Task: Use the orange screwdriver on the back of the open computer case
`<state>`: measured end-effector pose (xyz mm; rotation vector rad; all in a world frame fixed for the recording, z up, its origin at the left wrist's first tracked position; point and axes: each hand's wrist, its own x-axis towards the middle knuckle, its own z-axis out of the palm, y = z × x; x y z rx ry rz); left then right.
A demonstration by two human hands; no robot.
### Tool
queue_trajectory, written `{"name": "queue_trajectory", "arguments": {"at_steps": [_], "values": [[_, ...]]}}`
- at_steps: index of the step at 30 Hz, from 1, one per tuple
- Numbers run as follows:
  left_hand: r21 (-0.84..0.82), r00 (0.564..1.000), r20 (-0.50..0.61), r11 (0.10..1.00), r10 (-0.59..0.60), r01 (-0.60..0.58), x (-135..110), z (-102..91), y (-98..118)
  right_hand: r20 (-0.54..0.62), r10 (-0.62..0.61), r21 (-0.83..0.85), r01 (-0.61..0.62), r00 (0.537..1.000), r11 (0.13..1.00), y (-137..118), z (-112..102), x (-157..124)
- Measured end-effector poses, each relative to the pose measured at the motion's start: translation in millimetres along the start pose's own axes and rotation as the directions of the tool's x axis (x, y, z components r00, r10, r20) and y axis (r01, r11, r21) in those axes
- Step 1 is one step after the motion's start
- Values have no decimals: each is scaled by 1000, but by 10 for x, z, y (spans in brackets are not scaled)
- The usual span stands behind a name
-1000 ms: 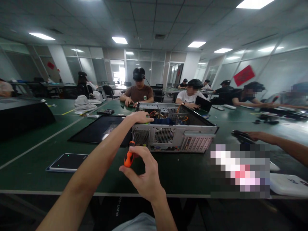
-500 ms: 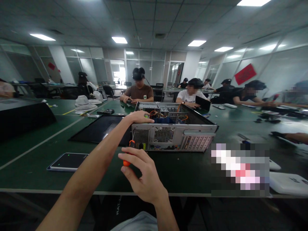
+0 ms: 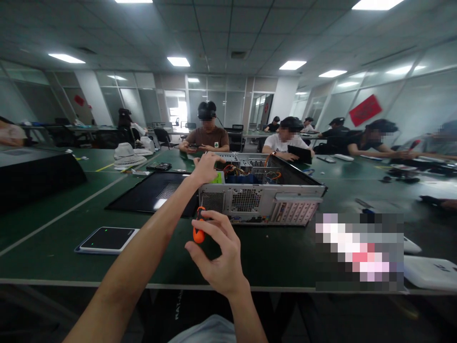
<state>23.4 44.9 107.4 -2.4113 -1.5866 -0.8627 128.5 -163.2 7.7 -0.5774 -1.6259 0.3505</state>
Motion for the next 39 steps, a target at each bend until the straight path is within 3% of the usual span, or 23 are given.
{"name": "queue_trajectory", "arguments": {"at_steps": [3,7,13,15,18,21,23,30,34,39], "values": [[-104,998,-12,993,54,-55,-13,-15,9,18,-30,3,30,999,1000,8,-26,20],[-185,998,-26,981,61,-65,-35,-47,46,-57,-66,-25,65,996,998,32,-30,42],[-123,996,-84,992,20,-31,-51,-76,71,-129,-62,-161,41,990,986,67,24,15],[-67,999,-40,997,26,-29,-28,-53,71,-98,-47,-192,28,994,981,70,29,1],[63,992,126,998,23,-31,27,8,69,-44,-25,-152,18,999,988,56,6,-4],[176,946,320,984,-43,-15,77,51,74,58,-20,-76,24,998,997,22,-39,16],[213,923,377,977,-75,-8,92,51,82,105,-24,-36,28,994,999,3,-61,33],[225,935,336,974,-110,34,71,3,106,15,-37,-67,38,999,997,-2,-36,24],[234,968,243,972,-70,11,57,7,92,18,-45,-59,46,999,997,-15,-23,14],[224,943,325,975,-69,-6,61,3,92,40,-77,-51,79,996,996,-43,-50,27]]}}
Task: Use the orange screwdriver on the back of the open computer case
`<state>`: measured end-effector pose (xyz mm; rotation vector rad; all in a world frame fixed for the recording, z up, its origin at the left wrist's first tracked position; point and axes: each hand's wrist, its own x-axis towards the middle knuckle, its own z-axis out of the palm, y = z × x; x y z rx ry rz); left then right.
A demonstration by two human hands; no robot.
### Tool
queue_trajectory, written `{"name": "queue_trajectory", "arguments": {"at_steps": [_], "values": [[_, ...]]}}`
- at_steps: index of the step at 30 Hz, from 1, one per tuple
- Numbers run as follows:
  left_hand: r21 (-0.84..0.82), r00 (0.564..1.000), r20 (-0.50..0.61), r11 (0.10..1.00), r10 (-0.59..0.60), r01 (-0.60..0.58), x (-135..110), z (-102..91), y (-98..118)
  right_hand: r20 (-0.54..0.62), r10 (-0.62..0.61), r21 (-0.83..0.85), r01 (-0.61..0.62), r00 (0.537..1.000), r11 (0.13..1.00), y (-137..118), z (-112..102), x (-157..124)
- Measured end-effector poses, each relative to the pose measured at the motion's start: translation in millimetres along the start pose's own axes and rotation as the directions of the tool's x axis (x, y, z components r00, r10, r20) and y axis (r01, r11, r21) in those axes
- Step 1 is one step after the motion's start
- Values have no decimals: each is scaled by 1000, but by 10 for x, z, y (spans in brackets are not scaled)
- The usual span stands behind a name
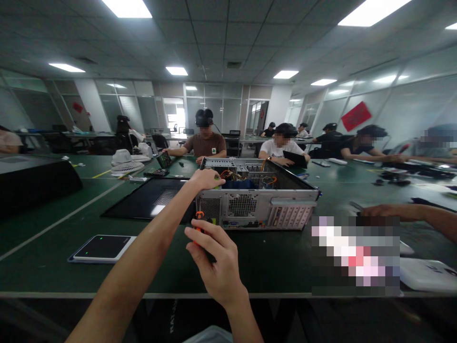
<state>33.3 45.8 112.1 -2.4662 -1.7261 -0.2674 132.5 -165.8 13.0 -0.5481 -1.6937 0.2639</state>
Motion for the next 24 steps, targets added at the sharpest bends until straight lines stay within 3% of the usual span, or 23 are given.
{"name": "queue_trajectory", "arguments": {"at_steps": [6,12,20,24], "values": [[-31,998,6,998,-59,59,-8,3,2,80,18,35,-21,997,999,-30,-53,8],[-49,998,24,997,-59,60,8,24,-38,-16,36,-7,-36,999,999,35,38,-38],[-77,999,9,996,-42,43,25,40,-66,98,13,5,-14,995,1000,-7,-2,-17],[-81,999,8,996,-40,40,36,46,-70,23,3,3,-3,1000,1000,4,-8,-1]]}}
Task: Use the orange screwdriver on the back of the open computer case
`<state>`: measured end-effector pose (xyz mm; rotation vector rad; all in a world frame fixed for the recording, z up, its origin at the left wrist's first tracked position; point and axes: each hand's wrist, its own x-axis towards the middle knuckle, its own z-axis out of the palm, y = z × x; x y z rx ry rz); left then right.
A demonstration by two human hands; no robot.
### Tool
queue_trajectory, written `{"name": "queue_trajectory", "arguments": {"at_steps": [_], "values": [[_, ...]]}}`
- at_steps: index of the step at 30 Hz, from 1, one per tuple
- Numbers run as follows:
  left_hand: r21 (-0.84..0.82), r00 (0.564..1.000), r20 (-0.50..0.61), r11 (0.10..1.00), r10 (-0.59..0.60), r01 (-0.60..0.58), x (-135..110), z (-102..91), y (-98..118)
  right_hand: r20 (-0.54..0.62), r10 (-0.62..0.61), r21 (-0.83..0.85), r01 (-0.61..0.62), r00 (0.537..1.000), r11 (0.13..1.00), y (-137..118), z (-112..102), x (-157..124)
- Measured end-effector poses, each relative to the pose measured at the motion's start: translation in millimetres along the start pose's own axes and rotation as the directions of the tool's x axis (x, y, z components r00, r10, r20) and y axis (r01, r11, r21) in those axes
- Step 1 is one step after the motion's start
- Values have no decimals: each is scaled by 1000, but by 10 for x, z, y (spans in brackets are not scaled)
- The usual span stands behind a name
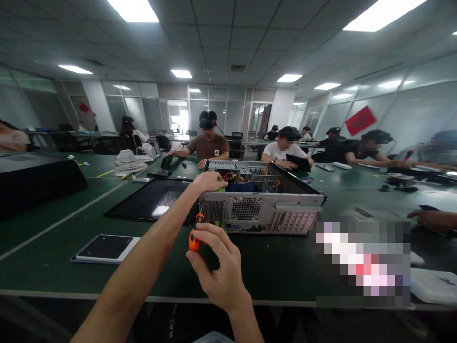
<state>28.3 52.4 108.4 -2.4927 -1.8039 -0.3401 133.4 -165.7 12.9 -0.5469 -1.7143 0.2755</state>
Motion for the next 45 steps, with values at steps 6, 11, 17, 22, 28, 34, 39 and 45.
{"name": "queue_trajectory", "arguments": {"at_steps": [6,11,17,22,28,34,39,45], "values": [[-25,1000,7,1000,-3,3,12,10,0,-14,24,-65,-25,1000,998,41,48,-12],[-1,1000,-3,1000,-1,1,4,7,2,4,50,19,-50,999,999,48,65,17],[-26,1000,7,1000,-8,8,-16,-8,21,131,39,19,-42,991,999,8,8,50],[-39,1000,17,999,-3,4,-20,-17,31,32,62,55,-64,998,996,39,75,45],[-37,1000,-10,999,6,-6,6,20,10,87,44,-9,-43,995,999,52,69,34],[-67,1000,-9,998,16,-16,3,26,3,143,60,-29,-57,988,998,28,38,1],[-71,1000,-10,997,-4,3,-23,6,35,17,79,-31,-79,997,996,86,76,-1],[-88,1000,-19,996,-13,11,-3,36,18,-12,66,-86,-67,998,994,172,86,-52]]}}
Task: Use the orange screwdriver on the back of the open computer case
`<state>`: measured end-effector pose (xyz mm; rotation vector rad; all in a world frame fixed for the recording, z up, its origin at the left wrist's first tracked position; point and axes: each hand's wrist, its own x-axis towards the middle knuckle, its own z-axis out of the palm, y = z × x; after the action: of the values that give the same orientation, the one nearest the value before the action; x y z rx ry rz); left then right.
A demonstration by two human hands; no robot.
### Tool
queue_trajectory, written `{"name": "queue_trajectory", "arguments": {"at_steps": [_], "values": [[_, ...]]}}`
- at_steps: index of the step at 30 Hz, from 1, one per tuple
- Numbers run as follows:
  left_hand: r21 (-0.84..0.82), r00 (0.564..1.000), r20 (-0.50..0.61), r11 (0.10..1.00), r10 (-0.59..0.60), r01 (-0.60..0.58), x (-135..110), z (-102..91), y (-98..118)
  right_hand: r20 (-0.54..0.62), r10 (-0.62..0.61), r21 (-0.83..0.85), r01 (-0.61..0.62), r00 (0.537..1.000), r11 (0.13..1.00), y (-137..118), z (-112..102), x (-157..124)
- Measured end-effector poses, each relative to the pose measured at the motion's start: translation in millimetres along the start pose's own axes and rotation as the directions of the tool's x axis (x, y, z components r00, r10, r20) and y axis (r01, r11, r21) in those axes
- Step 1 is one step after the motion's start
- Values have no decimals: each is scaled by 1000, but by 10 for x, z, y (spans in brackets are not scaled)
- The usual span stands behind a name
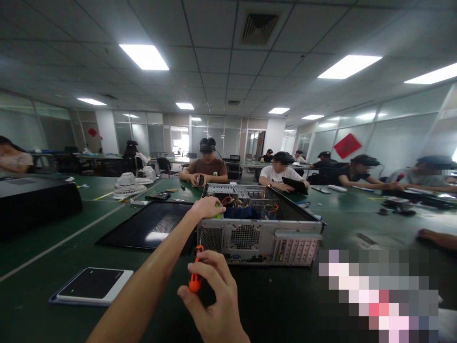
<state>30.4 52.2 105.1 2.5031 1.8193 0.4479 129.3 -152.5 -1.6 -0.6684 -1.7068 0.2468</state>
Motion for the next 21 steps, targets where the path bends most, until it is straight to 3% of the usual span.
{"name": "queue_trajectory", "arguments": {"at_steps": [5,11,21], "values": [[-27,1000,-4,1000,8,-8,21,21,-27,94,13,-27,-11,996,1000,-10,-28,-53],[-31,1000,-12,999,11,-11,18,28,-26,80,-65,-42,69,995,997,9,31,-27],[-19,1000,-12,1000,18,-19,8,29,-9,-144,-112,2,113,983,994,83,166,-64]]}}
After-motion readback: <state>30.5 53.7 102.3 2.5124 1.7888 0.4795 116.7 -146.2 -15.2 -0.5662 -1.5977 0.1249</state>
